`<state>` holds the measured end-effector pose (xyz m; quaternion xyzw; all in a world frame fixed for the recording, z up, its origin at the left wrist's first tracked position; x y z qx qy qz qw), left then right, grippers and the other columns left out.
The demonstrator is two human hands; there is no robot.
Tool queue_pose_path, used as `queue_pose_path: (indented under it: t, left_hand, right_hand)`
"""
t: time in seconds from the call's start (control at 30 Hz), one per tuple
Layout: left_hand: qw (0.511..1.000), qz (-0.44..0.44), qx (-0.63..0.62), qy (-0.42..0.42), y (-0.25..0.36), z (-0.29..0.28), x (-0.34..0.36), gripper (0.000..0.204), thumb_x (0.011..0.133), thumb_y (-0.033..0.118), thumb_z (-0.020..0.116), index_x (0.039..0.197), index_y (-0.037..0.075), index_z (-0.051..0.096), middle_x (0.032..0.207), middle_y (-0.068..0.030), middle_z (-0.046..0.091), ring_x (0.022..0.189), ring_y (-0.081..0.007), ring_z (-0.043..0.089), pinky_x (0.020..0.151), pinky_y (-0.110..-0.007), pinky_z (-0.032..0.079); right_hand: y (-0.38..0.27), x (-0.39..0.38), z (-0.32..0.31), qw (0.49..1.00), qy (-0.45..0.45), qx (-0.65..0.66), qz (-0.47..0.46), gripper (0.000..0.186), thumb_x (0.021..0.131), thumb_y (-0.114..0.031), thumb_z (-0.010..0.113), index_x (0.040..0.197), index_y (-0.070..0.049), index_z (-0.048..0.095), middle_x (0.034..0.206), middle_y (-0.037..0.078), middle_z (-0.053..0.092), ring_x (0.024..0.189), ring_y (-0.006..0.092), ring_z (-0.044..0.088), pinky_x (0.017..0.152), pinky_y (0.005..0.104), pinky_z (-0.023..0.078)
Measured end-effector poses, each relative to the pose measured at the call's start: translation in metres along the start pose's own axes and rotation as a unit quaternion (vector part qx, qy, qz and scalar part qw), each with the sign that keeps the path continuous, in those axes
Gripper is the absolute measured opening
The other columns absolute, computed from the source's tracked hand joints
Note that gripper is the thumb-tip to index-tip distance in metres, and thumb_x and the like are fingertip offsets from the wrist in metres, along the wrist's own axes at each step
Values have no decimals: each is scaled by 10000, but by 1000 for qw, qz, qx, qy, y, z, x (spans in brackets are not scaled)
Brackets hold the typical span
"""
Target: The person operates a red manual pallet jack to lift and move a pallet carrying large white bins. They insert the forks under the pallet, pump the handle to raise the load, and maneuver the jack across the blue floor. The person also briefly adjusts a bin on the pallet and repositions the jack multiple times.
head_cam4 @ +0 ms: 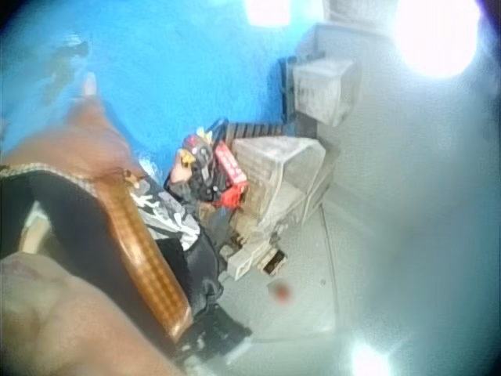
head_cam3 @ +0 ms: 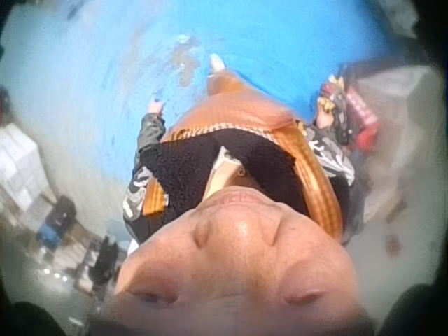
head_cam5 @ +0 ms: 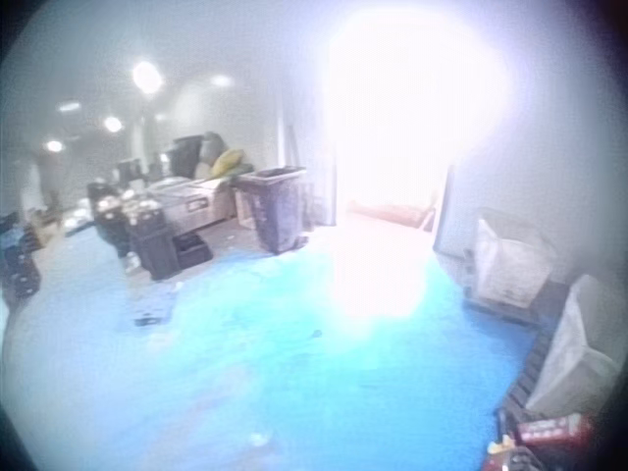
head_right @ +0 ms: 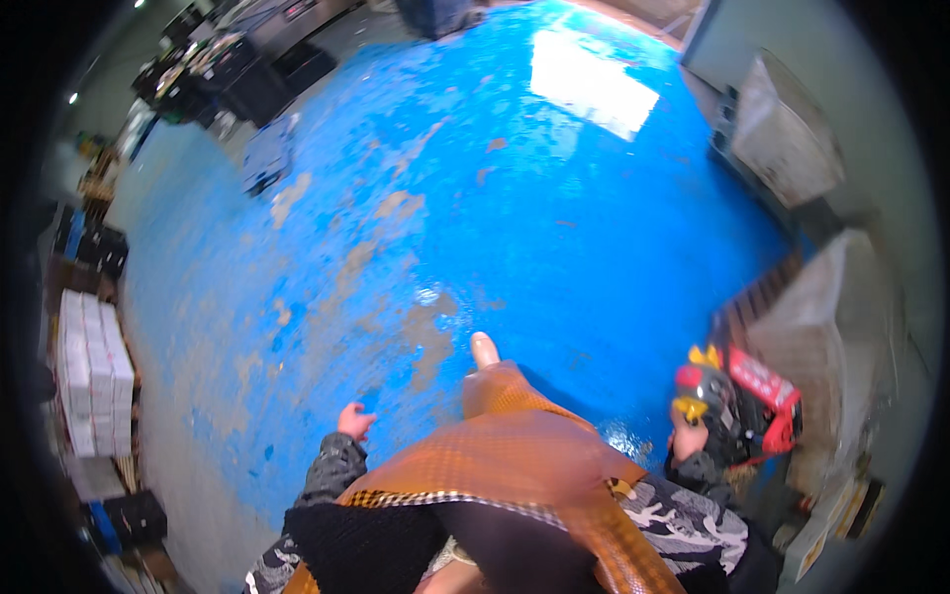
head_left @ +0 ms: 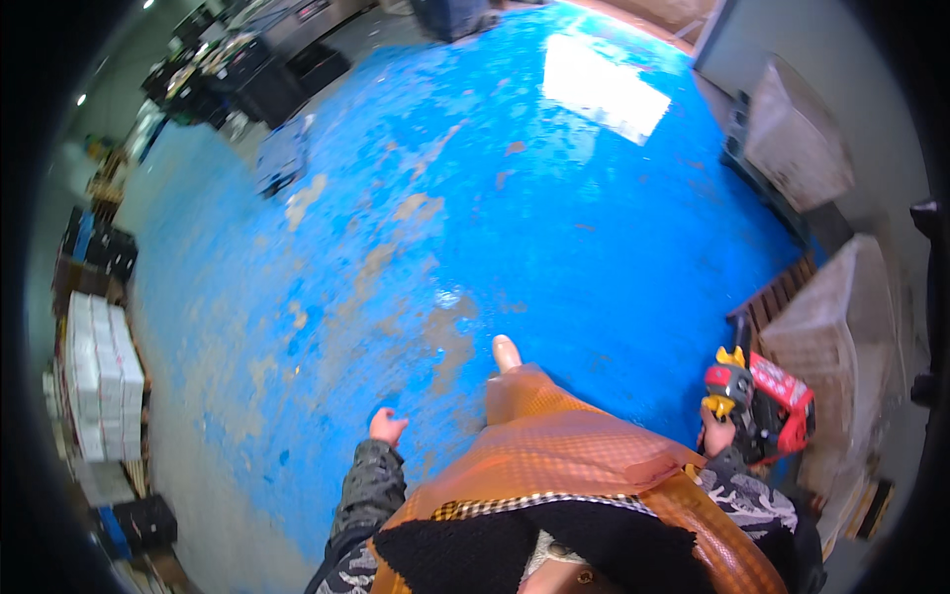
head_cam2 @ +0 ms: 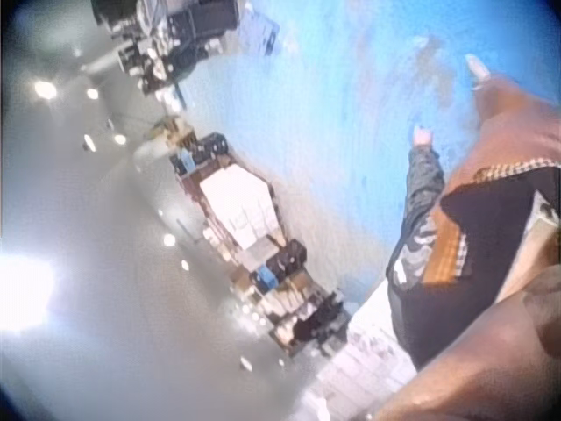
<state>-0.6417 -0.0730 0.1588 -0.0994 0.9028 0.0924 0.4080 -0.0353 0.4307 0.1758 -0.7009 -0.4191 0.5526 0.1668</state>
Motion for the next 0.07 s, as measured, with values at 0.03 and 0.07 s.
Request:
queue_pose_path:
  t: [0.03,0.07]
  left_hand:
    - [1000,17,13,-1,27,5,7,594,820,247,826,1337,76,587,884,-152,676,644,-274,638,554,-460,504]
    - [1000,18,16,-5,35,3,-1,594,820,247,826,1337,76,587,884,-152,676,644,-274,638,554,-460,504]
  right_hand:
    - [13,-8,-17,1000,16,12,11,290,938,-273,770,1096,-41,698,646,29,599,435,131,523,403,316,418]
    - [21,-2,-21,1000,1,14,-14,290,938,-273,770,1096,-41,698,646,29,599,435,131,523,403,316,418]
Point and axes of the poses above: each hand's wrist, its own x-axis towards the middle knuckle, its own z-axis out of the palm, y = z × x, the point moved 4 cm from there along x, towards the middle knuckle
